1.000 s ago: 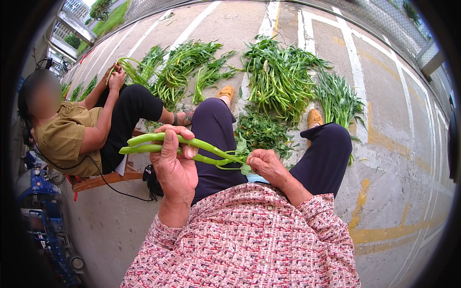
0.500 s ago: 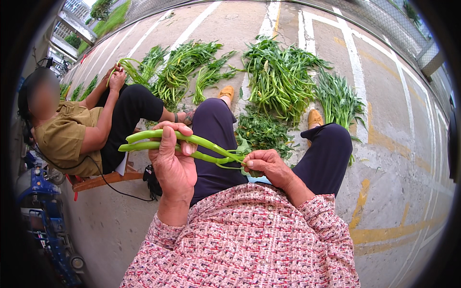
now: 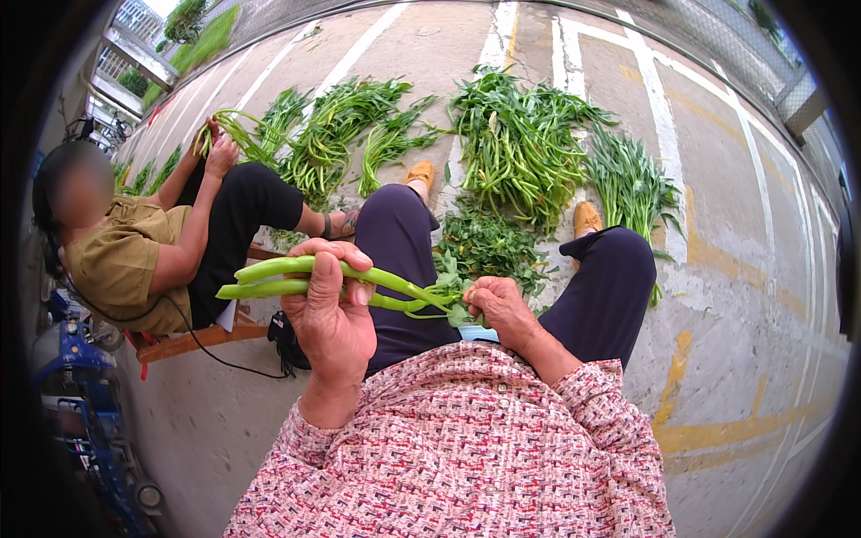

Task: The person plucks leaves from long green stems by hand while sitting in an outdoor area, handling bundles of vegetables laid out on the ground.

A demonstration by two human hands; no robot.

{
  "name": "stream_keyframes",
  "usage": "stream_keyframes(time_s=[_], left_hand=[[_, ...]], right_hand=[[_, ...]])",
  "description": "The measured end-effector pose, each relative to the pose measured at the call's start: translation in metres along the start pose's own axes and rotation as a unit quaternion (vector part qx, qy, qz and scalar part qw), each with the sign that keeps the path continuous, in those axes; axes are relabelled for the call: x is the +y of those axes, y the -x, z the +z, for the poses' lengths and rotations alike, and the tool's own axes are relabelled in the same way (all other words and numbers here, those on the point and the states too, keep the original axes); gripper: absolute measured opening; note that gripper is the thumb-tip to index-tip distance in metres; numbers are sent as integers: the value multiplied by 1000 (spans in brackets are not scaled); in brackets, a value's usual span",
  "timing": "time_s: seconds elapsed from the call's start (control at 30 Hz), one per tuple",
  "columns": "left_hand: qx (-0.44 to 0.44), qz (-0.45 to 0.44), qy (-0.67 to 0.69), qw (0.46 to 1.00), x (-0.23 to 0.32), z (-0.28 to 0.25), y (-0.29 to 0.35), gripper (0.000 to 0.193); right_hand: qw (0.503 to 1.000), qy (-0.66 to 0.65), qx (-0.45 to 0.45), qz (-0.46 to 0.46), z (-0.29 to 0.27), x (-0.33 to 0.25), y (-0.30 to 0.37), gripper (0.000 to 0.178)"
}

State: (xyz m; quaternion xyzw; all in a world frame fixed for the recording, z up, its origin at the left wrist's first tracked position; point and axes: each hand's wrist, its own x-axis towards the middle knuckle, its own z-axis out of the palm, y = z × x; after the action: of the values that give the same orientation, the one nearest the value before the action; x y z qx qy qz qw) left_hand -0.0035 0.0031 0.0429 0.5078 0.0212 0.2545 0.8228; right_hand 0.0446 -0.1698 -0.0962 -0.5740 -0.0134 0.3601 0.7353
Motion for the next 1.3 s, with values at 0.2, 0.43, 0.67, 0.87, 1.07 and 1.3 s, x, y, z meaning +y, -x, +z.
stream_keyframes(time_s=[0.2,0.43,0.67,0.87,1.07,1.3], left_hand=[[-12,-5,-13,1000,2,2,-4,13],[8,-1,-14,1000,-4,0,-6,12],[15,-4,-24,1000,-5,-3,-9,12],[0,23,-5,1000,1,-2,-8,12],[3,-6,-11,1000,2,-2,-10,12],[4,-9,6,1000,-7,-2,-10,10]], right_hand=[[994,-90,-59,4,1,-9,6,14],[990,-14,-138,-31,-2,-14,10,16],[985,24,-164,-55,-1,-12,8,14],[982,143,-83,-94,-3,4,4,18],[993,-18,-111,-48,1,-8,6,19],[986,-24,-155,-58,-2,-15,9,17]])
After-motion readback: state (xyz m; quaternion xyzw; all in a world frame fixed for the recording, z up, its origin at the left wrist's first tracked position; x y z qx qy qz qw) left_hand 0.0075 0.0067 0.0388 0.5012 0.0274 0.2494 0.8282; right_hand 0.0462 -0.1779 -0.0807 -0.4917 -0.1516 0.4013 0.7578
